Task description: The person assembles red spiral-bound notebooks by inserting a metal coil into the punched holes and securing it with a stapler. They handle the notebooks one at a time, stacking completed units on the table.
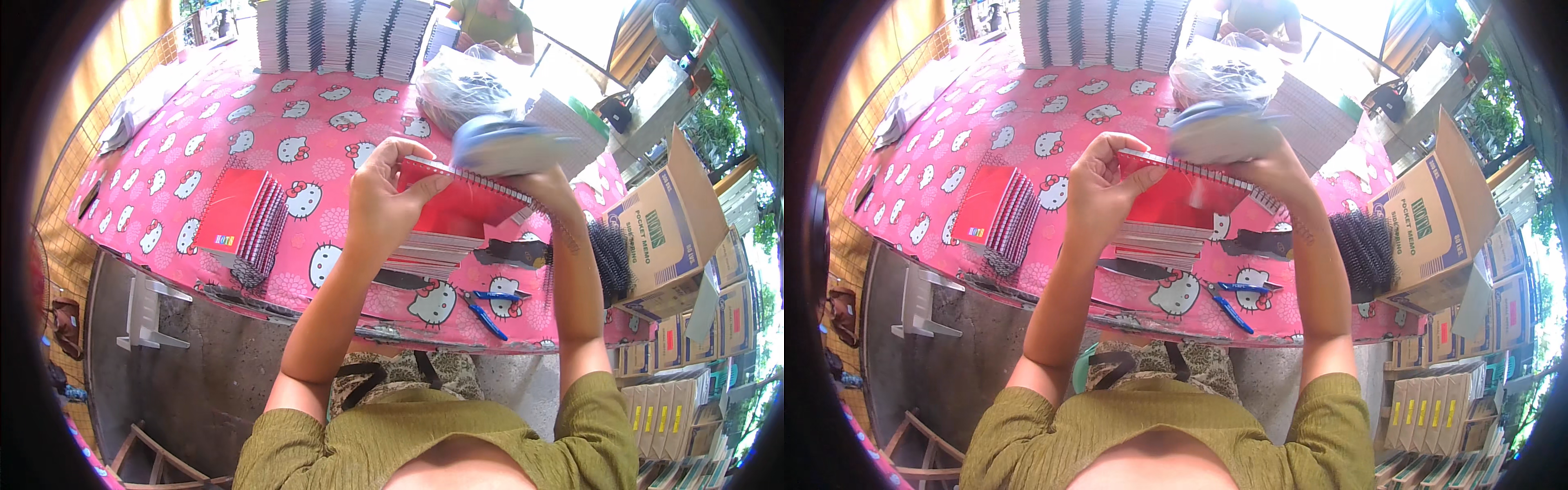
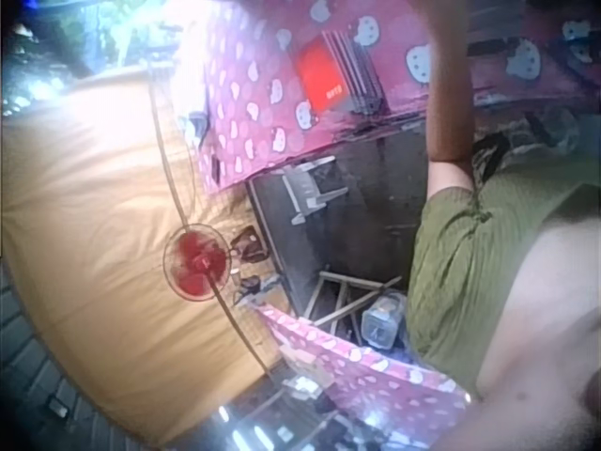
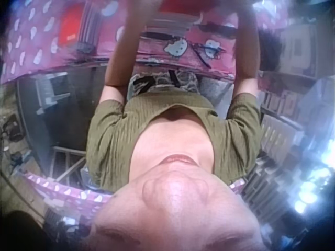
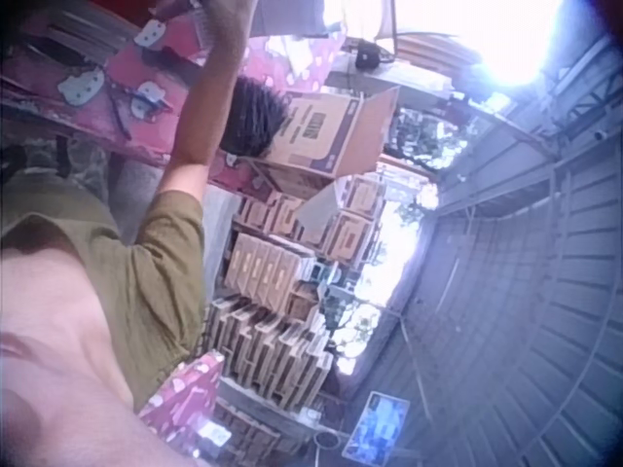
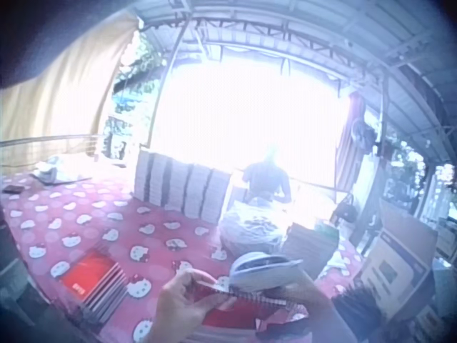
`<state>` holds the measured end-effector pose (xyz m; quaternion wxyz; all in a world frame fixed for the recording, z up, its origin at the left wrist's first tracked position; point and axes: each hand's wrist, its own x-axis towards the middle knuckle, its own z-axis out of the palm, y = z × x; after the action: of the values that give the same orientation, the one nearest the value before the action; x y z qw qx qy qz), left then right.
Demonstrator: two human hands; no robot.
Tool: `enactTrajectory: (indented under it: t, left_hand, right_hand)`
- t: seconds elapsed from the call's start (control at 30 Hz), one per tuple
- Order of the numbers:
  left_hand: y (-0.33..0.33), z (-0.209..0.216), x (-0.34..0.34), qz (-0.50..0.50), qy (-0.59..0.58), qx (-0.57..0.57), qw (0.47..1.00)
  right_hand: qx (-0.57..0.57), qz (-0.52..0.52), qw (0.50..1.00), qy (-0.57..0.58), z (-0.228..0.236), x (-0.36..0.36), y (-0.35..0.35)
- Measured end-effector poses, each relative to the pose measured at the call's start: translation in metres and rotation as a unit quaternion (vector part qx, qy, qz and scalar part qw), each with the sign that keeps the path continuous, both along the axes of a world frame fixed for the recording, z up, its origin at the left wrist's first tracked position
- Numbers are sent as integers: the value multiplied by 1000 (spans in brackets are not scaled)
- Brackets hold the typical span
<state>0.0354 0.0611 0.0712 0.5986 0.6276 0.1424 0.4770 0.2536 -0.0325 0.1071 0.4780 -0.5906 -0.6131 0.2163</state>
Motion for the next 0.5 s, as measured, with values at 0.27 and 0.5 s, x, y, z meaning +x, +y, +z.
enactTrajectory:
  t: [0.27,0.5]
  left_hand:
    - [9,-4,8,0,-48,-15,999]
    - [4,-13,4,-8,-110,-82,991]
  right_hand:
    - [-43,-56,996,-62,-4,10,9]
    - [-21,-13,1000,3,2,-1,13]
